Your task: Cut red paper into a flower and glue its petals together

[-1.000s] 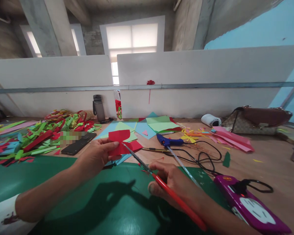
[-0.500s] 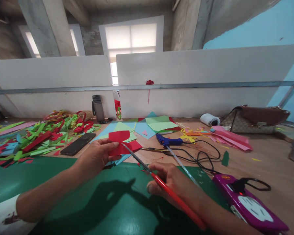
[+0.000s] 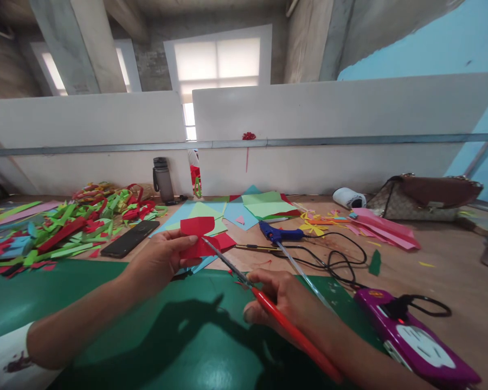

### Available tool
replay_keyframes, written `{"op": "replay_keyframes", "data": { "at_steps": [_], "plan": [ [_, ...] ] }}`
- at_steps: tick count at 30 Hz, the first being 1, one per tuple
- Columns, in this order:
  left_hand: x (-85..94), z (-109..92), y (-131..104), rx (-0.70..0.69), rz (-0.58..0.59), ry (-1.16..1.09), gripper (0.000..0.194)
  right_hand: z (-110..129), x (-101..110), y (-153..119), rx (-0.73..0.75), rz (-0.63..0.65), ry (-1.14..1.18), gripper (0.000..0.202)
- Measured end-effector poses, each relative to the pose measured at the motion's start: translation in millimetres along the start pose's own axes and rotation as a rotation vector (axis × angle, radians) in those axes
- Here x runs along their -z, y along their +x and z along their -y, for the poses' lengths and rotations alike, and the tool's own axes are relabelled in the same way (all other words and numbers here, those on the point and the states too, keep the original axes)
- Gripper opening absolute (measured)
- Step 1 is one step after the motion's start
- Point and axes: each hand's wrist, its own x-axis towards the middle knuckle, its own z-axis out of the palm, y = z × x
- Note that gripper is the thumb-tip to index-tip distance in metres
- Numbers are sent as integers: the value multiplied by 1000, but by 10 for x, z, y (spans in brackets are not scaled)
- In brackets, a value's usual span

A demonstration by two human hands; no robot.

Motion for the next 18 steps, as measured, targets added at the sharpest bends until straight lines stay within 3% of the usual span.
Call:
{"op": "replay_keyframes", "data": {
  "at_steps": [8,18],
  "plan": [
    [19,-26,8,5,11,64,20,6,15,4,-23,28,-32,20],
    [77,-90,35,6,54,188,13,19,23,4,-38,8,-113,33]
  ]
}}
